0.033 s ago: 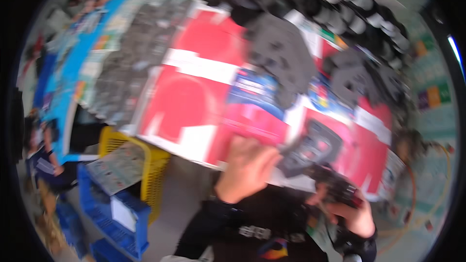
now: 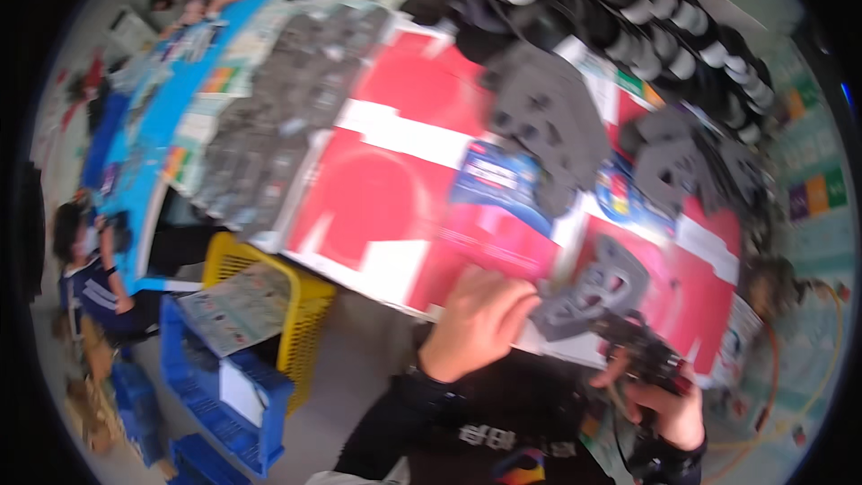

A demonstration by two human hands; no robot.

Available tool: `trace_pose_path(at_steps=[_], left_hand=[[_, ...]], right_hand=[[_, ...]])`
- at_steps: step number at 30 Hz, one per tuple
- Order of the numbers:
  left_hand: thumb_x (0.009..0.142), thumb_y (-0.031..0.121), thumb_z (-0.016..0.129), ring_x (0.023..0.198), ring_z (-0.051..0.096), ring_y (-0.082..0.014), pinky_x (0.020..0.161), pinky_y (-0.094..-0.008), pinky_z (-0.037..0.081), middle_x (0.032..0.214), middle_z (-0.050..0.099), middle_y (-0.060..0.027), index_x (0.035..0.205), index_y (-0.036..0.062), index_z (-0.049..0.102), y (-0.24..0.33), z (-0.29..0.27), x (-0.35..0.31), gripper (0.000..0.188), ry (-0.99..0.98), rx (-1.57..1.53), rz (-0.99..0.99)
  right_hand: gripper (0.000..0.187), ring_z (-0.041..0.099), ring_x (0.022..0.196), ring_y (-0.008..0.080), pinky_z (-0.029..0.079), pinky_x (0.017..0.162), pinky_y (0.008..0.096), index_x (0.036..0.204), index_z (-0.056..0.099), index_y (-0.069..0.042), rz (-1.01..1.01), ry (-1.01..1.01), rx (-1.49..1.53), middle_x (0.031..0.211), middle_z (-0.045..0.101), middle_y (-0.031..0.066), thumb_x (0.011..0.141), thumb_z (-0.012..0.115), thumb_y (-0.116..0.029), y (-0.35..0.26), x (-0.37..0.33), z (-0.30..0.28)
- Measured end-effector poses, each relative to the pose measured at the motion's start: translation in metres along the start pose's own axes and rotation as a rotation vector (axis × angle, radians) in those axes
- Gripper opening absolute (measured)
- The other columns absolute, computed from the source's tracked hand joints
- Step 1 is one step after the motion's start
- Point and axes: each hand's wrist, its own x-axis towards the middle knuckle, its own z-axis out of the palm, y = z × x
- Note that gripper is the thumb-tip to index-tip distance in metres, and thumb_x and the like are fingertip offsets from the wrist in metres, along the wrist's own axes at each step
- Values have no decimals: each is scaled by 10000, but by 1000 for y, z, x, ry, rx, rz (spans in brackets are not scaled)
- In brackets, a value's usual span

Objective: Applying adhesive to shoe upper components using a spray gun at a workstation.

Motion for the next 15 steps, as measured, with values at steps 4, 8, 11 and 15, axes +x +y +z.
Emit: trace_pose_path(at_steps=[4,8,11,15], left_hand=[[1004,58,710,813,713,-133,704,-274,546,953,730,-90,1119,9,698,11,-45,3,126,162,-157,-232],[1086,156,631,673,577,-39,617,-213,447,852,642,7,1084,42,646,-12,-129,61,115,681,-220,-266],[1074,262,651,722,702,-179,703,-324,546,892,715,-65,1075,13,657,-79,-202,97,249,814,-21,-367],[955,424,745,987,709,-468,863,-547,539,970,744,-241,1193,-23,675,-136,-232,94,512,505,1111,-492]], right_hand=[[500,534,469,171,407,444,266,1197,597,134,-146,244,-11,954,757,266,728,568,-36,-4,-13,-7],[477,542,485,165,415,458,265,1192,600,127,-183,219,12,943,757,262,746,570,-40,-12,-21,-25],[483,536,482,163,417,467,264,1192,602,128,-215,230,52,936,758,258,736,568,-26,-12,-27,-28],[467,530,482,161,414,470,267,1198,606,118,-236,221,80,944,758,242,745,589,6,-9,-34,-36]])
